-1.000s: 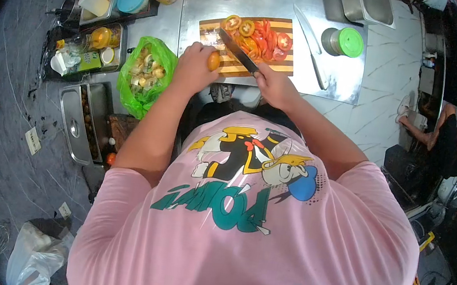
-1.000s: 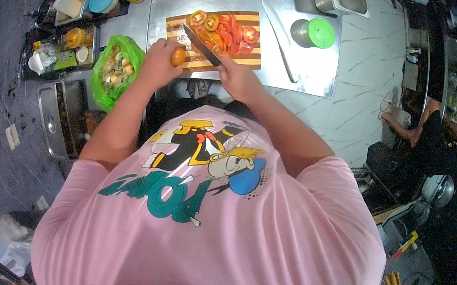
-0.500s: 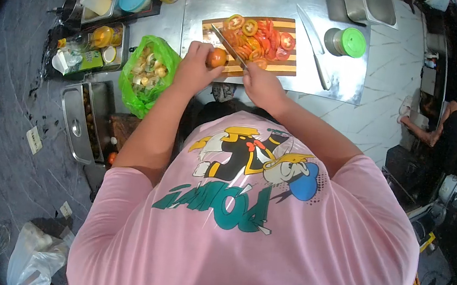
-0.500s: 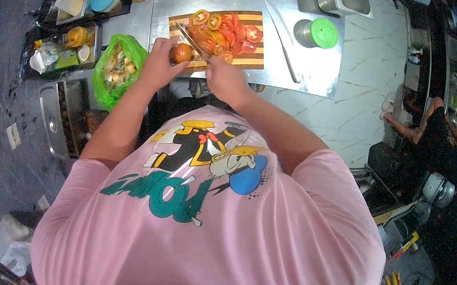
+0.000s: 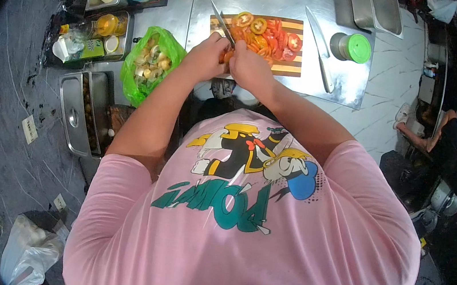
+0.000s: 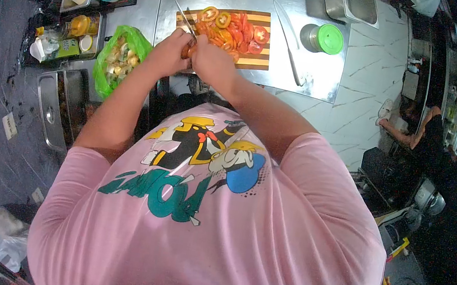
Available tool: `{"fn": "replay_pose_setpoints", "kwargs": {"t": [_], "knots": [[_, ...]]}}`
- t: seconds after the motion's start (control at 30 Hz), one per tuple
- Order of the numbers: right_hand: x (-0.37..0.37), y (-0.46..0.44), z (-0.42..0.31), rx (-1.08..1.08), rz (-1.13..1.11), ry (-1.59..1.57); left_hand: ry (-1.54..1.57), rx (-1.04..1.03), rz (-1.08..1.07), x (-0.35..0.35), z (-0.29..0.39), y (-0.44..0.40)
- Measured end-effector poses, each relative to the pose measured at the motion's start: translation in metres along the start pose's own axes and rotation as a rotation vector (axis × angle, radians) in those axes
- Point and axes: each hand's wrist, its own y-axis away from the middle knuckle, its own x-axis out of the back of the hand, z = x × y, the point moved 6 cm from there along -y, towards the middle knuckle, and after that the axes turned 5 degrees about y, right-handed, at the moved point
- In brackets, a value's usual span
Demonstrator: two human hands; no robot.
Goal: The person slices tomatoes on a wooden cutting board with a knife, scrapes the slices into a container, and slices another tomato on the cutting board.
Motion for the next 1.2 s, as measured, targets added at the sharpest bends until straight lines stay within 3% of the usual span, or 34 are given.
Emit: {"fn": "replay_pose_setpoints", "kwargs": {"t": [0.13, 0.2, 0.3, 0.63, 0.8, 0.93, 1.0, 1.2], "knots": [[-0.009, 0.015, 0.014, -0.033, -0.062, 0.032, 0.006, -0.063, -0.015, 0.001, -0.001, 0.0], [-0.02, 0.04, 0.027, -0.078, -0.231, 0.045, 0.002, -0.045, -0.007, 0.001, -0.002, -0.001], [-0.016, 0.052, 0.028, -0.112, -0.293, 0.059, 0.017, -0.07, -0.013, 0.003, -0.002, -0.001], [0.002, 0.007, -0.001, -0.036, -0.11, 0.013, 0.007, -0.062, -0.004, 0.004, -0.002, 0.001], [-0.026, 0.068, 0.029, -0.171, -0.335, 0.023, 0.03, -0.087, -0.002, 0.004, -0.004, 0.002], [-0.02, 0.067, 0.023, -0.167, -0.339, 0.007, 0.026, -0.084, -0.008, 0.003, -0.003, 0.004], [-0.003, 0.04, 0.005, -0.149, -0.205, -0.049, 0.029, -0.067, -0.012, 0.005, -0.003, 0.003], [-0.006, 0.016, -0.002, -0.132, -0.149, -0.032, 0.045, -0.108, 0.019, 0.0, -0.011, 0.003]]}}
